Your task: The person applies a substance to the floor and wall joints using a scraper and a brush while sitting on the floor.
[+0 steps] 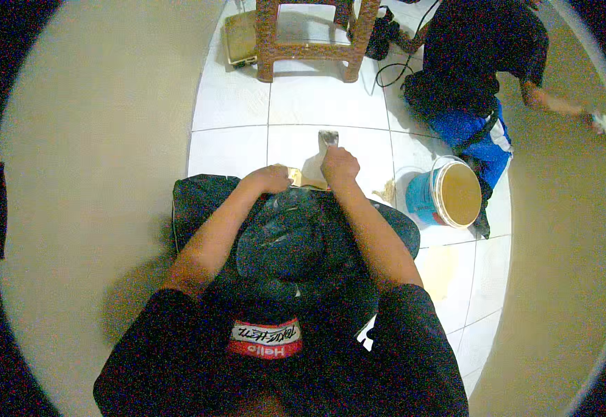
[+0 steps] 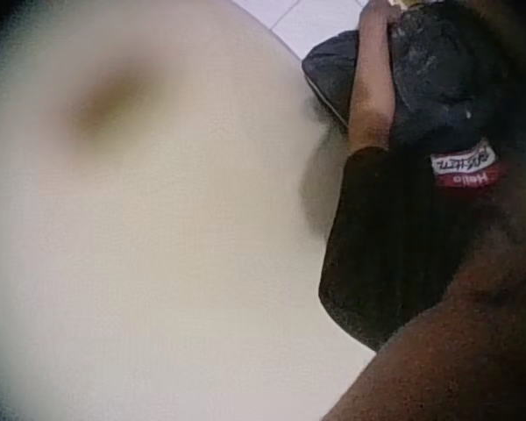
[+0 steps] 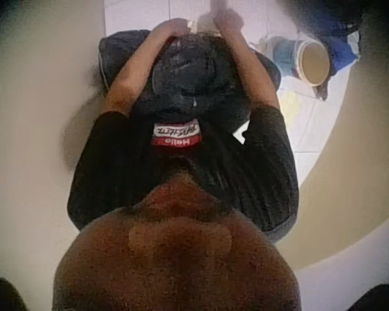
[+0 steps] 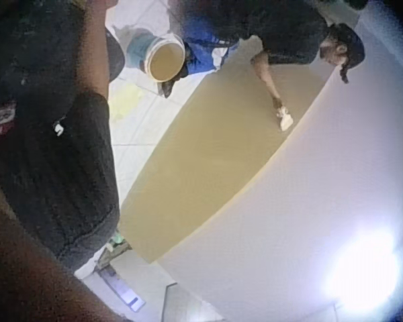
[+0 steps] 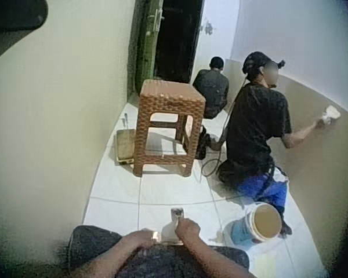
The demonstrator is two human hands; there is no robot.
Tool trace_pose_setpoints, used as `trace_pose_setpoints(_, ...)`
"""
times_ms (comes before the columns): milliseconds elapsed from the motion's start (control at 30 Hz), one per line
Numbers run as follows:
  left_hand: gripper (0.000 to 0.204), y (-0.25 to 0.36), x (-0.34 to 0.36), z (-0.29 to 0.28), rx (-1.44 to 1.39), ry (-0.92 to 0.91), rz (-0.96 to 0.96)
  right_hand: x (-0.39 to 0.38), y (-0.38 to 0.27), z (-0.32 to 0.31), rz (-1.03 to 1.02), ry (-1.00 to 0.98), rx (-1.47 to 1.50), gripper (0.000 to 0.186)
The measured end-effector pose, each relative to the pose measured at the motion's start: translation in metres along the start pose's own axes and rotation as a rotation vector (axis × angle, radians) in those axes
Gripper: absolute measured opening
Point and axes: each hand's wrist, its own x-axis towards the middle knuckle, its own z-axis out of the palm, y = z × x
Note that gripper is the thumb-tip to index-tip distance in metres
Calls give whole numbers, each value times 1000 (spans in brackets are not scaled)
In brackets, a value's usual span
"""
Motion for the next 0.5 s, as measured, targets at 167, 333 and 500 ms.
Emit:
trace_pose_setpoints(167, 43, 29, -16, -13, -162, 51, -26, -3, 9, 7, 48, -26, 9, 23)
trace_pose_setpoints(333, 42, 25, -14, -14, -143, 8, -39, -8, 4, 1, 39, -42, 21, 23)
trace_pose_setpoints(500, 46, -1, -6, 5, -107, 90, 8, -4, -9, 5, -17, -44, 4, 23)
